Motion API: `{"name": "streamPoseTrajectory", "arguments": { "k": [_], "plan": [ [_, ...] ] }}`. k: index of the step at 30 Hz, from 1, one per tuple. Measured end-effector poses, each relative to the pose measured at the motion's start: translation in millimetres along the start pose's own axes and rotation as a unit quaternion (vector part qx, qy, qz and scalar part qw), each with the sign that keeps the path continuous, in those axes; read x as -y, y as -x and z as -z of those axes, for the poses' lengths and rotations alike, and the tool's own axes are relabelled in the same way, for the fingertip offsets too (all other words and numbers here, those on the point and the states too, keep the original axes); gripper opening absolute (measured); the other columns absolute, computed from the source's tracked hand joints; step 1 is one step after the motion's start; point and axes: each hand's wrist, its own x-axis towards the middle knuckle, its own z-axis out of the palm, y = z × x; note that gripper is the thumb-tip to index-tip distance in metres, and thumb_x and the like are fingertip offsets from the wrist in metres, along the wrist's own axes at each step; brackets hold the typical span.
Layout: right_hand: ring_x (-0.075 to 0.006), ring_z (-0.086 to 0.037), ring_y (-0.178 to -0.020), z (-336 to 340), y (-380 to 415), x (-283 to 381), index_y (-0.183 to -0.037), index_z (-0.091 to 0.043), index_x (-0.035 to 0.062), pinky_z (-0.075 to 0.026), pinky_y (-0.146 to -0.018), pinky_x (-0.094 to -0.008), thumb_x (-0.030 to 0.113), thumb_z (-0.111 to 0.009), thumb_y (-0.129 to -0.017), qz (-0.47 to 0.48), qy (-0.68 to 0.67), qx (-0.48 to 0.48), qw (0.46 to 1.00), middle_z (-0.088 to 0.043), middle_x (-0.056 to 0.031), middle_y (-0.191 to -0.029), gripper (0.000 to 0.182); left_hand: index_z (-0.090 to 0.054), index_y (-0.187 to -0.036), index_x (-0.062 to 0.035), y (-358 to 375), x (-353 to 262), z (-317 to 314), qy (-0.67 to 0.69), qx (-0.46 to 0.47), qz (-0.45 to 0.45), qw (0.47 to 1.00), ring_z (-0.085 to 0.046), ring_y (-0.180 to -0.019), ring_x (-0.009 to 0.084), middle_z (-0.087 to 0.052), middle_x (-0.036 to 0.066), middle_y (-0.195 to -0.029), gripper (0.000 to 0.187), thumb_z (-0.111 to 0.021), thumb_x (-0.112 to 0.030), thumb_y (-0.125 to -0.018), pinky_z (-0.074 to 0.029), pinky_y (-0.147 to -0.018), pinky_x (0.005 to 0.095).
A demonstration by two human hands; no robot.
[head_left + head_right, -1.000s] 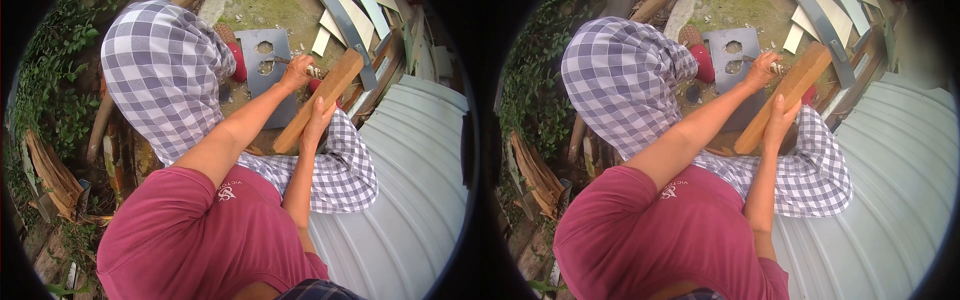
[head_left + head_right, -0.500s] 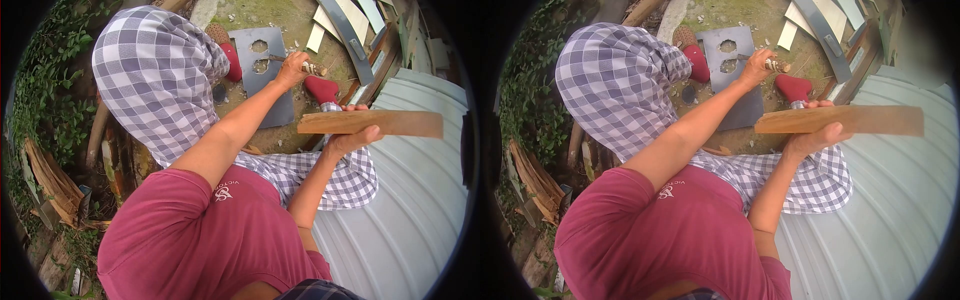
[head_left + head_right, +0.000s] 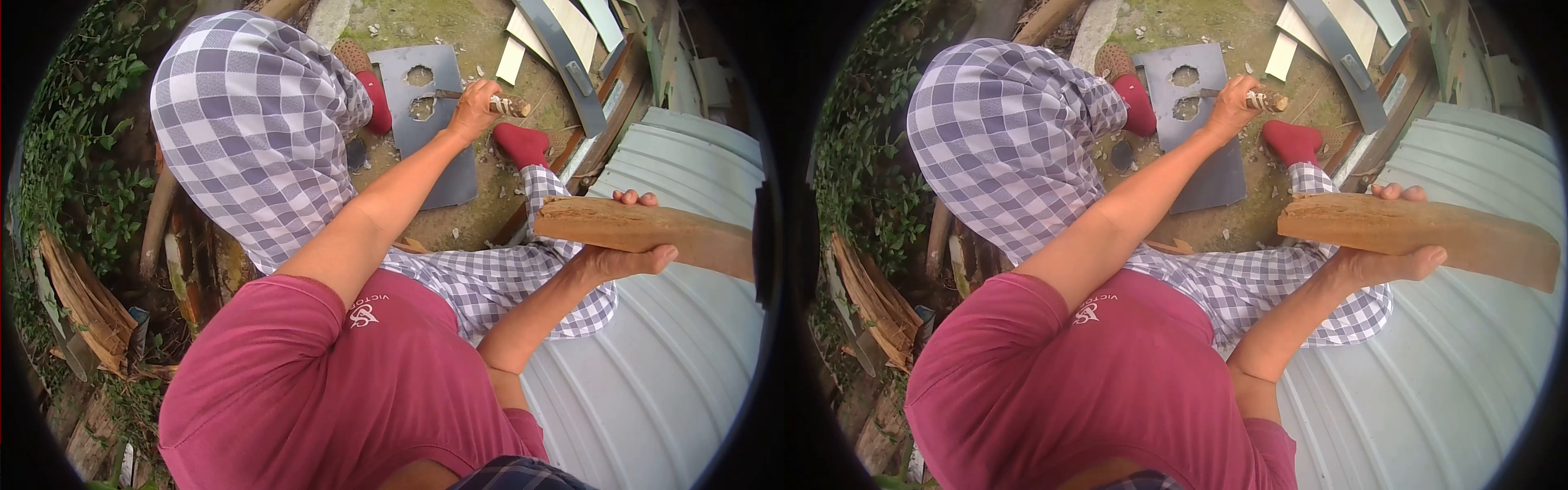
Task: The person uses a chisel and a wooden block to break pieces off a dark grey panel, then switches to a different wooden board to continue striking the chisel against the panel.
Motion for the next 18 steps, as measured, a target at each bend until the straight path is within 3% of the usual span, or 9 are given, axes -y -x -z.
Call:
{"name": "streamPoseTrajectory", "arguments": {
  "k": [3, 4, 5, 6, 8, 10, 12, 15, 18],
  "plan": [
    [-0.0218, -0.059, -0.067, -9.9, 30.0, -44.5, -0.11, -0.04, 0.0015, -0.053, -0.06, -0.0338, 0.052, -0.054, -0.084, 0.061, 0.099, 0.012, 0.993, -0.055, -0.015, -0.088, 0.059, -0.054, -0.091, -0.0074, 0.7, 4.3, 0.1, 0.003, -0.01, -0.011, 1.0, -0.056, -0.089, 0.0343, -0.056, 0.012, -0.088, 0.034, -0.077, -0.01, -0.066, -0.045, -0.081, 0.0424],
    [-0.0225, -0.06, -0.067, -5.7, 48.7, -78.2, -0.121, -0.036, 0.001, -0.052, -0.057, -0.0322, 0.04, -0.056, -0.086, -0.026, 0.103, 0.029, 0.994, -0.055, -0.0159, -0.09, 0.056, -0.056, -0.091, -0.0081, 0.1, 1.2, 2.6, 0.001, -0.011, -0.01, 1.0, -0.056, -0.09, 0.0337, -0.057, 0.011, -0.088, 0.032, -0.076, -0.01, -0.067, -0.046, -0.08, 0.042],
    [-0.0222, -0.06, -0.069, 28.8, 58.9, -135.4, -0.13, -0.033, -0.0003, -0.051, -0.058, -0.0328, 0.034, -0.054, -0.089, -0.056, 0.353, 0.102, 0.928, -0.056, -0.0152, -0.092, 0.058, -0.057, -0.091, -0.0087, -0.7, -0.8, 1.6, 0.001, -0.011, -0.01, 1.0, -0.057, -0.09, 0.033, -0.059, 0.01, -0.088, 0.03, -0.076, -0.009, -0.068, -0.047, -0.078, 0.0416],
    [-0.0222, -0.059, -0.066, 37.4, 69.9, -158.6, -0.136, -0.028, -0.0004, -0.049, -0.057, -0.0331, 0.033, -0.053, -0.09, 0.033, 0.405, 0.203, 0.891, -0.056, -0.0143, -0.095, 0.061, -0.057, -0.091, -0.0087, 1.0, -1.6, -1.1, 0.003, -0.009, -0.014, 1.0, -0.057, -0.09, 0.033, -0.059, 0.01, -0.088, 0.03, -0.076, -0.009, -0.068, -0.047, -0.078, 0.0416],
    [-0.0214, -0.058, -0.063, 30.8, 66.5, -160.3, -0.132, -0.032, 0.0009, -0.05, -0.056, -0.0329, 0.036, -0.052, -0.091, 0.035, 0.398, 0.185, 0.898, -0.056, -0.0137, -0.091, 0.058, -0.057, -0.09, -0.0088, -0.3, 3.8, -0.8, -0.006, -0.015, 0.005, 1.0, -0.057, -0.09, 0.0334, -0.059, 0.01, -0.087, 0.029, -0.075, -0.009, -0.068, -0.047, -0.078, 0.0414],
    [-0.0202, -0.057, -0.061, 14.7, 58.6, -109.8, -0.125, -0.035, 0.0035, -0.051, -0.053, -0.0321, 0.037, -0.053, -0.091, -0.24, 0.181, 0.154, 0.941, -0.056, -0.0137, -0.085, 0.051, -0.057, -0.091, -0.0085, 2.0, 4.0, 0.1, 0.004, -0.008, -0.001, 1.0, -0.057, -0.091, 0.0339, -0.059, 0.01, -0.089, 0.029, -0.075, -0.009, -0.069, -0.047, -0.078, 0.0421],
    [-0.02, -0.057, -0.059, 2.8, 38.7, -71.2, -0.117, -0.037, 0.006, -0.05, -0.049, -0.0305, 0.039, -0.054, -0.09, -0.184, 0.117, 0.122, 0.968, -0.055, -0.0142, -0.081, 0.046, -0.056, -0.093, -0.0081, -1.0, -0.2, 0.7, -0.013, 0.009, 0.021, 1.0, -0.057, -0.092, 0.0346, -0.059, 0.011, -0.091, 0.031, -0.075, -0.009, -0.068, -0.046, -0.08, 0.0426],
    [-0.0221, -0.058, -0.074, 15.0, 4.2, -19.9, -0.103, -0.048, -0.0008, -0.052, -0.066, -0.0356, 0.057, -0.051, -0.084, -0.101, 0.032, 0.063, 0.992, -0.056, -0.0116, -0.086, 0.061, -0.056, -0.095, -0.0074, 1.4, 4.9, -4.8, -0.025, 0.001, -0.011, 1.0, -0.056, -0.094, 0.0347, -0.058, 0.012, -0.093, 0.033, -0.075, -0.009, -0.068, -0.046, -0.082, 0.0425],
    [-0.0213, -0.059, -0.069, 7.6, -3.8, 16.7, -0.114, -0.041, 0.0009, -0.053, -0.063, -0.0365, 0.058, -0.054, -0.081, 0.012, 0.036, -0.017, 0.999, -0.055, -0.0123, -0.085, 0.067, -0.055, -0.097, -0.0067, 5.1, 3.9, -7.1, -0.033, 0.025, -0.004, 0.999, -0.056, -0.095, 0.0347, -0.058, 0.013, -0.094, 0.034, -0.074, -0.008, -0.069, -0.046, -0.083, 0.0421]
  ]
}}
